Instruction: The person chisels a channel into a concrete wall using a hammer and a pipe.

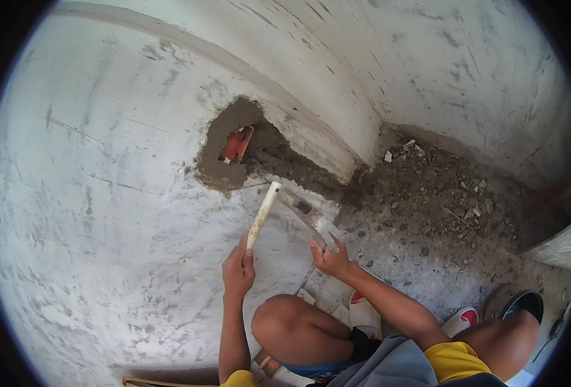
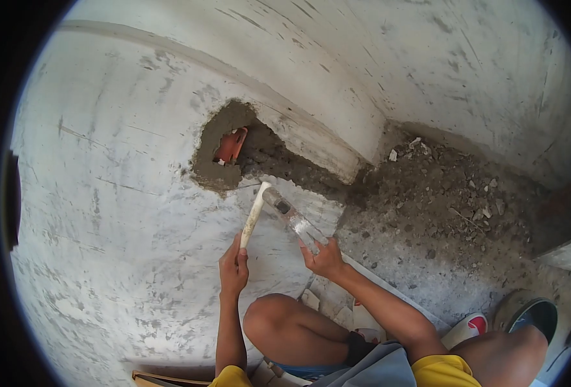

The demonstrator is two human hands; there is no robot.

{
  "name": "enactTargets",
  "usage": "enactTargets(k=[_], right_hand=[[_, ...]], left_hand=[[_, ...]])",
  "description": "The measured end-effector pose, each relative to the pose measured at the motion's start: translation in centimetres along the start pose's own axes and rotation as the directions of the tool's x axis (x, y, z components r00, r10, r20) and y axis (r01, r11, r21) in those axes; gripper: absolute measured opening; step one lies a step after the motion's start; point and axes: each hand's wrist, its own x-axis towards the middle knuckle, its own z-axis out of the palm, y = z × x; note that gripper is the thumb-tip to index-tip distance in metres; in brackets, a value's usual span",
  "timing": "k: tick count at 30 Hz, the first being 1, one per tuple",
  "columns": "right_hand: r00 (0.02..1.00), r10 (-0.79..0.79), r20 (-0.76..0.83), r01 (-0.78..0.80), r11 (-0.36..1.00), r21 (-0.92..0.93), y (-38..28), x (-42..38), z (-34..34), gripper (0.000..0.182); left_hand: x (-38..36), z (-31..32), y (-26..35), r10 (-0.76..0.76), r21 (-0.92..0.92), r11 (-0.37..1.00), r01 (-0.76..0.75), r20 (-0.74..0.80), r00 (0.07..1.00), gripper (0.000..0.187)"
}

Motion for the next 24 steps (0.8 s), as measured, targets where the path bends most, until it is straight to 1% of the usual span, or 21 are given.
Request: enactTargets(k=[1,2,4,5,7,8,10,11,14,16,17,19,20,22,24], right_hand=[[0.999,0.033,0.033,-0.034,0.999,0.022,-0.1,0.2,0.0,0.034],[0.999,0.031,0.039,-0.032,0.999,0.026,-0.2,0.5,-0.2,0.034],[0.996,0.088,0.018,-0.088,0.996,0.011,-1.1,1.7,-1.2,0.038],[0.996,0.082,0.032,-0.082,0.996,0.016,-1.7,2.3,-1.8,0.038],[0.981,0.192,0.042,-0.196,0.960,0.199,-2.7,3.4,-2.9,0.042],[0.981,0.184,0.059,-0.192,0.960,0.204,-2.5,3.4,-2.9,0.042],[0.984,0.161,0.072,-0.171,0.974,0.150,-2.1,3.4,-2.9,0.053],[0.985,0.154,0.080,-0.165,0.974,0.153,-2.1,3.5,-2.9,0.053],[0.991,0.126,0.051,-0.131,0.986,0.108,-2.3,3.9,-3.3,0.049],[0.994,0.113,0.005,-0.112,0.988,0.107,-2.6,4.2,-3.2,0.042],[0.994,0.112,0.004,-0.112,0.988,0.107,-2.8,4.3,-3.2,0.042],[0.997,0.058,-0.053,-0.052,0.992,0.115,-3.2,4.6,-3.4,0.037],[0.997,0.056,-0.053,-0.050,0.992,0.115,-3.3,4.6,-3.4,0.037],[0.997,0.050,-0.065,-0.037,0.981,0.191,-3.7,4.6,-3.6,0.030],[0.998,0.044,-0.047,-0.034,0.981,0.191,-4.5,5.0,-4.0,0.028]], left_hand=[[-0.3,-0.2,0.7,-0.032,0.005,0.999,0.032,0.015,0.999,0.040],[-0.5,-0.5,1.6,-0.039,0.006,0.999,0.038,0.012,0.999,0.040],[-0.8,-1.2,3.6,-0.075,0.037,0.997,0.073,0.037,0.997,0.042],[-0.9,-1.5,4.3,-0.088,0.036,0.996,0.087,0.029,0.996,0.042],[-1.1,-2.0,5.0,-0.106,0.055,0.993,0.104,0.035,0.994,0.043],[-1.0,-2.1,5.1,-0.122,0.055,0.991,0.120,0.024,0.992,0.043],[-0.9,-2.2,5.0,-0.073,0.018,0.997,0.072,0.006,0.997,0.042],[-0.9,-2.2,4.8,-0.079,0.018,0.997,0.079,-0.002,0.997,0.042],[-0.5,-2.2,4.6,-0.084,0.045,0.995,0.084,0.003,0.996,0.042],[-0.4,-2.4,5.0,-0.136,0.046,0.990,0.135,0.024,0.990,0.042],[-0.4,-2.4,4.9,-0.135,0.047,0.990,0.134,0.024,0.991,0.042],[-0.4,-2.2,4.3,-0.130,0.003,0.991,0.130,0.024,0.991,0.042],[-0.3,-2.1,4.1,-0.130,0.003,0.992,0.130,0.022,0.991,0.042],[-0.1,-2.1,3.8,-0.146,-0.074,0.986,0.149,0.035,0.989,0.041],[0.0,-2.0,3.7,-0.151,-0.079,0.985,0.153,0.036,0.988,0.041]])
